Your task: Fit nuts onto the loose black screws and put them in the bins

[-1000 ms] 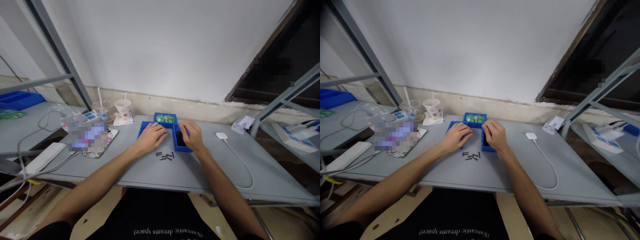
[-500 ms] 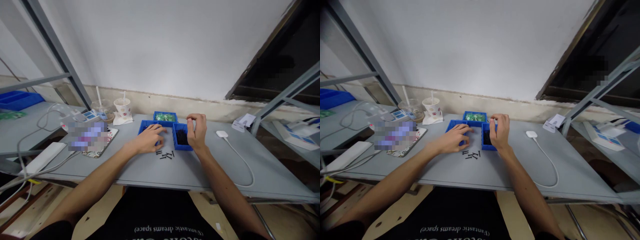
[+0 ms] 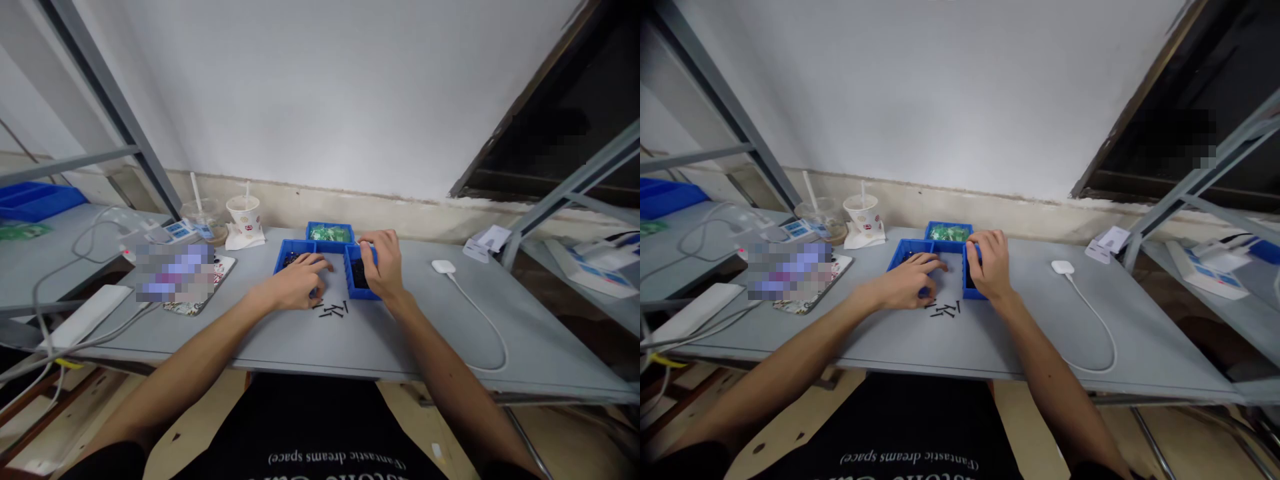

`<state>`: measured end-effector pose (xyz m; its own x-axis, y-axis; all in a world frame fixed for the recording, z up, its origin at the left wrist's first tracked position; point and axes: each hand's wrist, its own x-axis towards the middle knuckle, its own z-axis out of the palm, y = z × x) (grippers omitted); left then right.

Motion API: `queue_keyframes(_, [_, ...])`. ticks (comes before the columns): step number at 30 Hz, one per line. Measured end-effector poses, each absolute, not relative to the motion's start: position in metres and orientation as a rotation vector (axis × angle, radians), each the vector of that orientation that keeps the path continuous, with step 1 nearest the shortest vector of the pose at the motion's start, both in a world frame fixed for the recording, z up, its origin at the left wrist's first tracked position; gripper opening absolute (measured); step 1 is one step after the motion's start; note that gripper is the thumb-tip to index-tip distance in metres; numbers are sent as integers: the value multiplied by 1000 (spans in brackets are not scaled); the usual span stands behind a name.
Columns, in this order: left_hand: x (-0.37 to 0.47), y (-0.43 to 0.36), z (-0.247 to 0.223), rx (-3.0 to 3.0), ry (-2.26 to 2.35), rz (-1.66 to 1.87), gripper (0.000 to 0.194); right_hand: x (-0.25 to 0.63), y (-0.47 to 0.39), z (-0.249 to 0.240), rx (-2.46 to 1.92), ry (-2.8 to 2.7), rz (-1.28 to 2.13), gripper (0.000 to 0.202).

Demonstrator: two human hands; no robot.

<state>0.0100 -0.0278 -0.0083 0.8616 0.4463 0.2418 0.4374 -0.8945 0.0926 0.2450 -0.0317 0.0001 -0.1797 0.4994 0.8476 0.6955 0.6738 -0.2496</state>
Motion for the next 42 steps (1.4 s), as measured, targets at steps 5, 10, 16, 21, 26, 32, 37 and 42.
queue_keyframes(5, [12, -29, -12, 3014, 725, 426, 7, 244, -32, 0, -952, -1852, -210, 16])
queue_keyframes(10, [16, -30, -16, 3066, 686, 459, 10, 243, -32, -1, -947, -1876, -209, 16])
queue_keyframes(16, [21, -30, -14, 3060, 689, 549, 6, 242, -29, -3, -937, -1942, -213, 16])
queue_keyframes(21, [24, -30, -9, 3067, 701, 515, 11, 240, -30, -4, -902, -1994, -202, 15])
queue_keyframes(26, [23, -26, -14, 3064, 662, 654, 18, 240, -29, -6, -878, -2016, -200, 14])
queue_keyframes(32, [20, -22, -17, 2969, 716, 779, 27, 240, -27, -9, -876, -2053, -188, 15])
queue_keyframes(37, [19, -21, -17, 2932, 817, 833, 27, 239, -27, -9, -875, -2130, -192, 15])
queue_keyframes(42, [17, -19, -18, 2887, 921, 975, 19, 238, -28, -9, -871, -2219, -181, 15])
